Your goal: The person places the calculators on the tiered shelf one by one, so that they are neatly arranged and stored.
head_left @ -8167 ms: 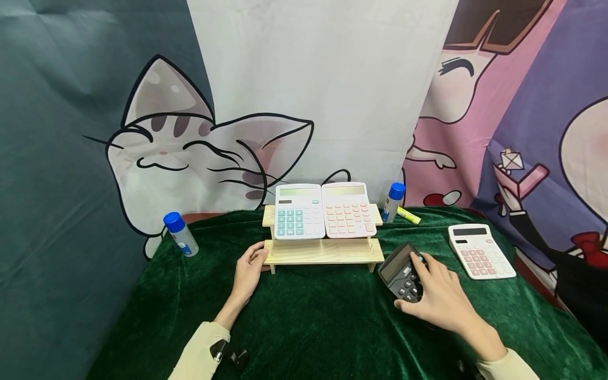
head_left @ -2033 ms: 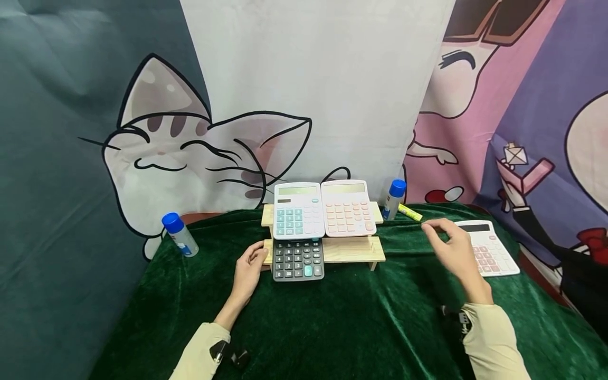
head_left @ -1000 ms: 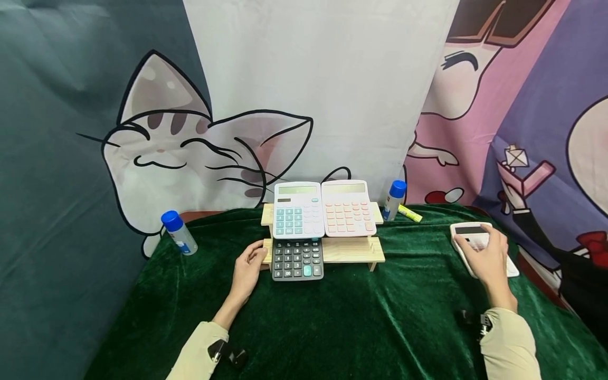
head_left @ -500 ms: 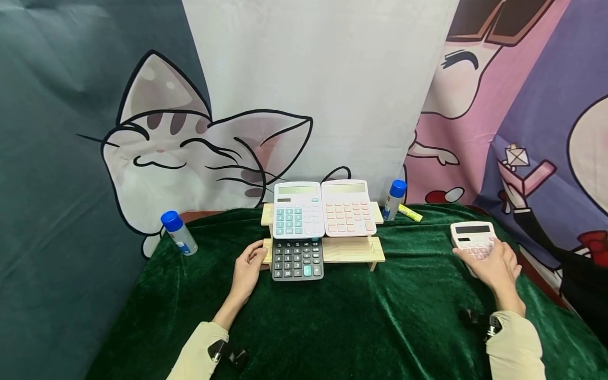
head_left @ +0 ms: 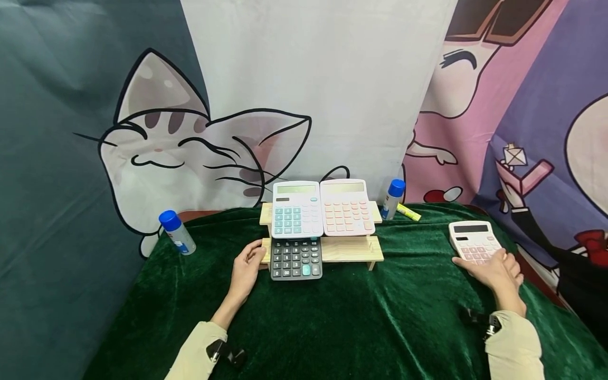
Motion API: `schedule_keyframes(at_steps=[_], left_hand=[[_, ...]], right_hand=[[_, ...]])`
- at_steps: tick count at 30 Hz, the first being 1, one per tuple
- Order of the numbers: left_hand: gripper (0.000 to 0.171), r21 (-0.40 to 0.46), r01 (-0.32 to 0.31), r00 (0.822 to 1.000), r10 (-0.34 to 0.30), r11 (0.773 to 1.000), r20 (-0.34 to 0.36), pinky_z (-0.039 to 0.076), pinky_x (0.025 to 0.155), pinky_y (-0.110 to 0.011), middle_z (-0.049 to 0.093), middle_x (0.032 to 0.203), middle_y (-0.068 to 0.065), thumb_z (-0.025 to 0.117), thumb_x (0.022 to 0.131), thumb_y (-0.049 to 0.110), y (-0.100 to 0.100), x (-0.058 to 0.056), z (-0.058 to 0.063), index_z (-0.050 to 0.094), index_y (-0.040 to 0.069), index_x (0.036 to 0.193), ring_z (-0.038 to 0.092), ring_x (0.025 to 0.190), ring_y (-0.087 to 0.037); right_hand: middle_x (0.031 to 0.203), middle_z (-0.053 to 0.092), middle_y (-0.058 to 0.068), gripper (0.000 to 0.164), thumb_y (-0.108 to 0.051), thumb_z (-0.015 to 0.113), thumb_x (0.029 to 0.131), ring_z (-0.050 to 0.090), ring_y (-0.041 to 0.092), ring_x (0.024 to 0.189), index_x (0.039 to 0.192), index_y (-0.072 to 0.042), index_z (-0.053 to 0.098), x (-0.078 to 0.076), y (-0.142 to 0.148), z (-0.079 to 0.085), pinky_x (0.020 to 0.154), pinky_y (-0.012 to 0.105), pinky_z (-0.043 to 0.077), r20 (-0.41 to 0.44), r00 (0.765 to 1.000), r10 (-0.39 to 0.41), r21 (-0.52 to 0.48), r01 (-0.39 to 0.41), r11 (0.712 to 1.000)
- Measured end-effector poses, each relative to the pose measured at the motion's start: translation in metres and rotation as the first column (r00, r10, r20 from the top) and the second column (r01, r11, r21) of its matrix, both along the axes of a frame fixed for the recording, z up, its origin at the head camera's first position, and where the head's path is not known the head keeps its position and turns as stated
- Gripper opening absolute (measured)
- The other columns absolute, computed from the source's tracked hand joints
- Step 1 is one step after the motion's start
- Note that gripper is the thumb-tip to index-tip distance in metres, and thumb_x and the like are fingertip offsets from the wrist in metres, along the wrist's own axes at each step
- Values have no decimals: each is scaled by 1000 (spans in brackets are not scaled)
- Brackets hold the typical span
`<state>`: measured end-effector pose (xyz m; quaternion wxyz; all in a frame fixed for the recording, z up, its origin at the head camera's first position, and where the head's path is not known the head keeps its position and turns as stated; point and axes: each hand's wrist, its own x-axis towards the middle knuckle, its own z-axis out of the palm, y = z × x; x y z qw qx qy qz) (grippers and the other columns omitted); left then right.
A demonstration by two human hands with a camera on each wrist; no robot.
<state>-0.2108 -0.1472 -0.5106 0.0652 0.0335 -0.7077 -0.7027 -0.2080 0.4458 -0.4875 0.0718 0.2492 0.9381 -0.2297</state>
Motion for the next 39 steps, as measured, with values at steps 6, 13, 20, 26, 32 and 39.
schedule_keyframes(at_steps=[6,13,20,26,32,39], left_hand=[[38,-6,5,1000,-5,1000,3,60,78,-26,64,122,-22,57,103,23,-1,1,1,57,5,137,65,95,-10],[40,-20,8,1000,-8,1000,29,60,78,-24,64,126,-20,56,103,24,-2,0,1,54,6,140,64,96,-5],[40,-27,10,999,-10,1000,31,61,79,-28,64,125,-21,56,103,23,-1,5,9,54,5,139,65,101,-16],[39,-30,19,999,-18,999,32,61,77,-28,64,122,-24,55,103,16,2,9,24,54,-2,137,66,97,-13],[40,-25,1,999,0,1000,32,60,77,-24,64,126,-22,56,103,22,-1,-1,2,55,5,139,65,105,-22],[39,-50,-16,1000,16,999,6,61,78,-26,65,123,-20,57,103,25,0,0,0,57,6,136,66,100,-15]], right_hand=[[141,-3,55,144,-77,62,78,5,68,129,144,20,-20,0,0,0,109,74,12,-8,1000,-5,13,5,1000],[136,5,58,137,-77,59,80,13,69,124,147,20,-12,2,-1,-1,105,73,17,-62,998,-2,23,4,1000],[131,14,57,130,-77,58,81,20,65,115,148,20,3,2,-5,4,93,70,26,-122,992,-30,-5,29,1000],[130,22,57,120,-72,63,81,26,64,111,145,20,18,1,-13,7,88,66,27,-259,966,3,48,10,999],[135,23,52,119,-73,63,81,25,62,115,149,14,18,0,-23,16,93,67,26,-292,956,22,47,-9,999],[135,26,50,115,-70,65,81,24,63,118,149,12,21,1,-34,23,93,68,26,-333,940,73,51,-59,997]])
